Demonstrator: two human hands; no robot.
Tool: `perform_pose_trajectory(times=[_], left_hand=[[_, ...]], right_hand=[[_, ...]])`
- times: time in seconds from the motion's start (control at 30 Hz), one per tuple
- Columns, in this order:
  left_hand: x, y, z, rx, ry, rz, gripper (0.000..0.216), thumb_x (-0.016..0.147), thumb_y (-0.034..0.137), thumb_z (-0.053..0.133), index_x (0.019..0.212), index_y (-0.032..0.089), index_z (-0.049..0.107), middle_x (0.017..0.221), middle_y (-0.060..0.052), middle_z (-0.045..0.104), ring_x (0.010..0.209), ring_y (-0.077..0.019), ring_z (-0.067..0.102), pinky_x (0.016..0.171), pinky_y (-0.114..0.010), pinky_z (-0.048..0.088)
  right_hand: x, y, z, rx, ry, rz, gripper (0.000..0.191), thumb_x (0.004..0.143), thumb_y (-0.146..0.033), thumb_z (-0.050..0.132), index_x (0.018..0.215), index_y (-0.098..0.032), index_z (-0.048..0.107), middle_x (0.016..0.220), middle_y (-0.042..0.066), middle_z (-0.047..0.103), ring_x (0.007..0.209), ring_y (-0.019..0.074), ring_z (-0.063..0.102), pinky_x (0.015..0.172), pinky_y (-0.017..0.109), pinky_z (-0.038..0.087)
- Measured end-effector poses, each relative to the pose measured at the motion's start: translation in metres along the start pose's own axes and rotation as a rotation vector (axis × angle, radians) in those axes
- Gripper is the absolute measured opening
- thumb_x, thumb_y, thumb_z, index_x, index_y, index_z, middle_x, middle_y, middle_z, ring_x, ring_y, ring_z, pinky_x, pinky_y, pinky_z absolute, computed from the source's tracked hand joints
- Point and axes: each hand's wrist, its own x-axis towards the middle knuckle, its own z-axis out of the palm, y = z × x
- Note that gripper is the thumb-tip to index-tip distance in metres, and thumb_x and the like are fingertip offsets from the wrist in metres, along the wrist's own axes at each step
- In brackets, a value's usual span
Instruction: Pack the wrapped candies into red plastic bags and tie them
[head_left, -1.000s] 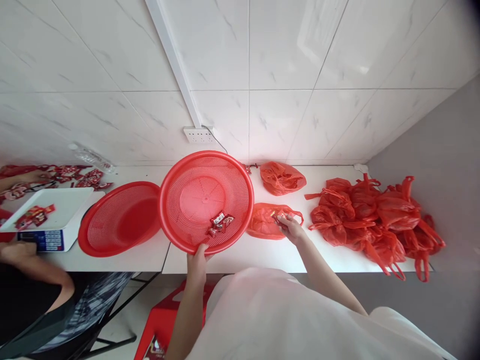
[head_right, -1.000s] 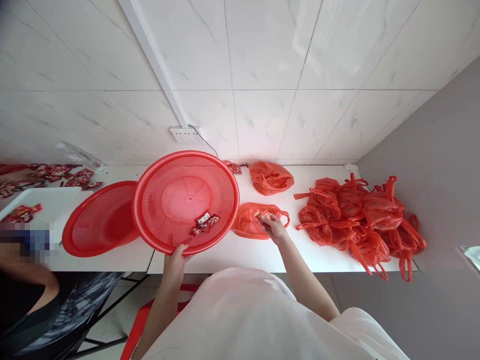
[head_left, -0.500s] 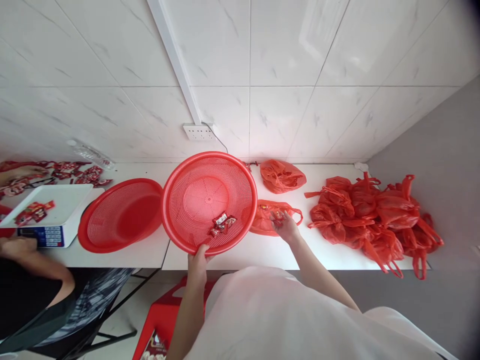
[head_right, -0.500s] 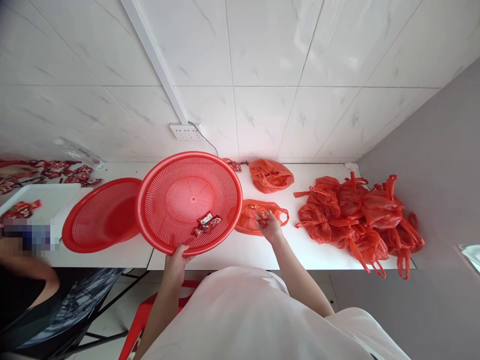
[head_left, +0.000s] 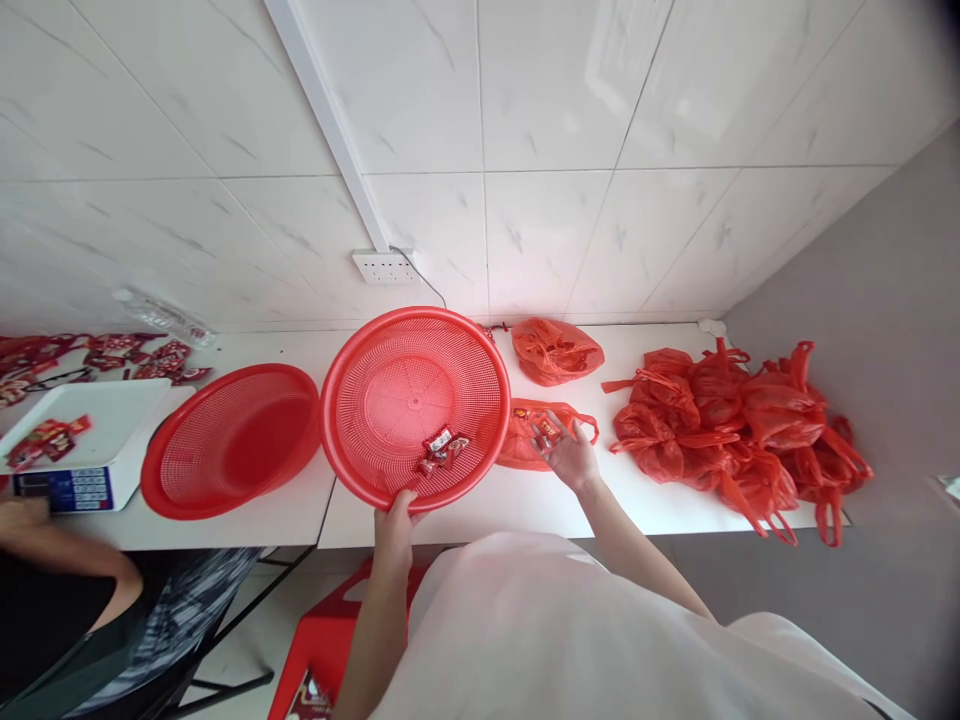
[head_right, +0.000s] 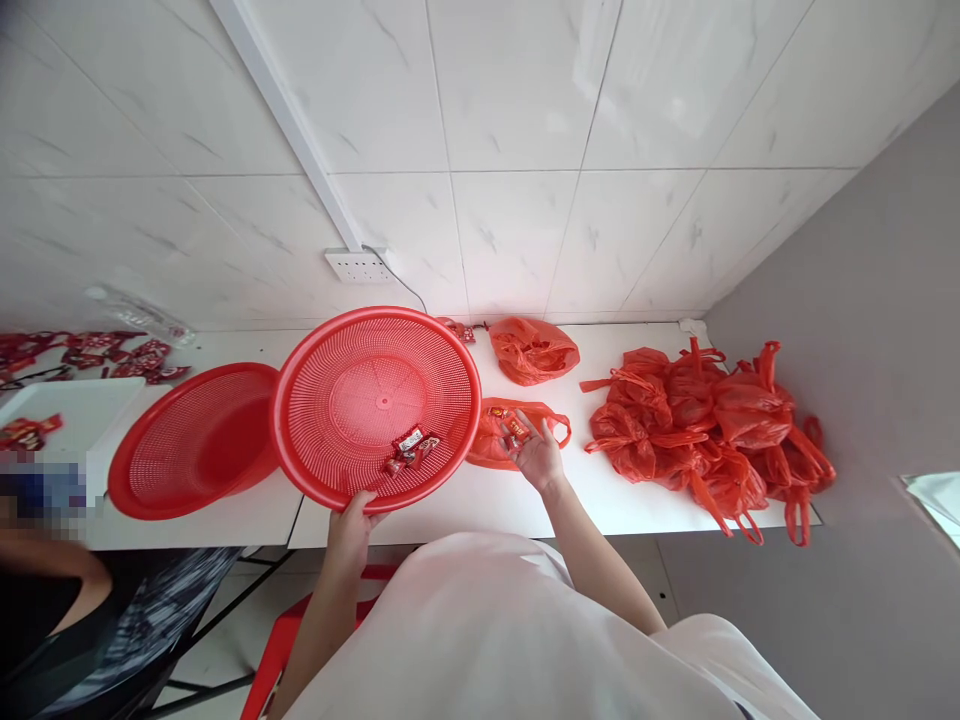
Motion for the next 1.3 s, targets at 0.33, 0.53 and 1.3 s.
perform_pose_trajectory(times=[0.33,0.53,1.3], left_hand=[[0.002,-0.011,0.000,0.014,0.014,0.002,0.039,0.066,0.008,0.061,0.105,0.017,0.066,0.102,-0.008,0.069,0.085,-0.0207,0.067,0.070,-0.035,0.060],[0.008,-0.020,-0.003,-0.004,0.049,-0.014,0.036,0.066,0.007,0.062,0.101,0.016,0.065,0.100,-0.007,0.068,0.081,-0.0180,0.066,0.077,-0.036,0.059],[-0.037,-0.003,0.011,0.195,-0.235,0.045,0.036,0.064,0.019,0.065,0.100,0.014,0.069,0.099,-0.007,0.072,0.092,-0.0236,0.067,0.072,-0.028,0.057]], right_hand=[[0.020,0.006,-0.019,-0.145,0.276,0.075,0.009,0.085,-0.025,0.061,0.093,-0.020,0.063,0.080,0.003,0.070,0.070,0.0134,0.068,0.064,0.024,0.060],[0.035,0.018,-0.031,-0.205,0.371,0.075,0.014,0.078,-0.008,0.061,0.077,-0.021,0.055,0.069,0.000,0.064,0.064,0.0116,0.066,0.062,0.021,0.060],[-0.014,0.072,0.068,-1.909,-0.210,-0.539,0.056,0.082,-0.046,0.065,0.130,-0.021,0.053,0.145,0.018,0.041,0.127,0.0315,0.047,0.103,0.051,0.038]])
